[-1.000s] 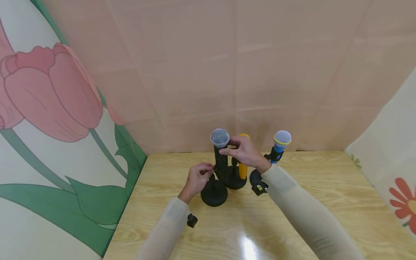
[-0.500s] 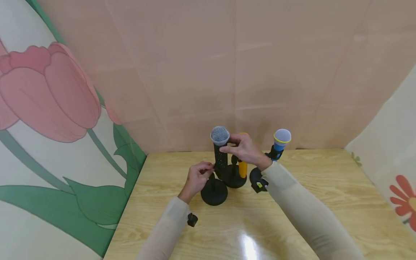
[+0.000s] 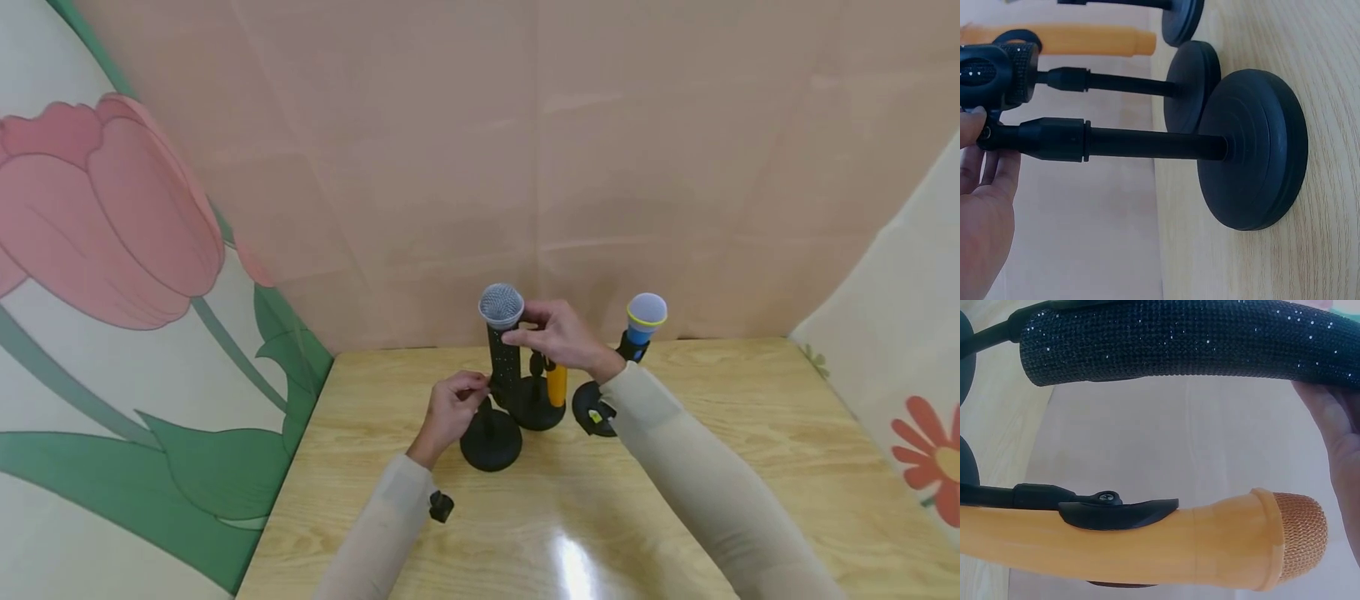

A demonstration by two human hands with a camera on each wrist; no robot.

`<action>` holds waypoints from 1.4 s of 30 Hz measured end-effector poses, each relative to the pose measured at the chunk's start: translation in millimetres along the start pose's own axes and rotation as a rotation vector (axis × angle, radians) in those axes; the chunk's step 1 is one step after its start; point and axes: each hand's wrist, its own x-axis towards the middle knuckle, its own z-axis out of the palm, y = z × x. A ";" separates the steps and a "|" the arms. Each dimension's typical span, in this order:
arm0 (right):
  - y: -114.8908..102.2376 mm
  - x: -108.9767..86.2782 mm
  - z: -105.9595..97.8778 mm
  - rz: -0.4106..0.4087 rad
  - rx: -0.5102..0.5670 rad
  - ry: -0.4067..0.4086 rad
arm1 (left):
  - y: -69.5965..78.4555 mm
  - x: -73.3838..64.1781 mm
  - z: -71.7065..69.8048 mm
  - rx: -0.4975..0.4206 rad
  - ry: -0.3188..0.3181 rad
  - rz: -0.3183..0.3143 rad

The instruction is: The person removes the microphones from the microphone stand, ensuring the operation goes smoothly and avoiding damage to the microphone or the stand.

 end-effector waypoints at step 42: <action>-11.7 19.4 -24.4 -0.012 0.056 -0.160 | -2.9 5.9 3.9 -0.031 0.012 -0.010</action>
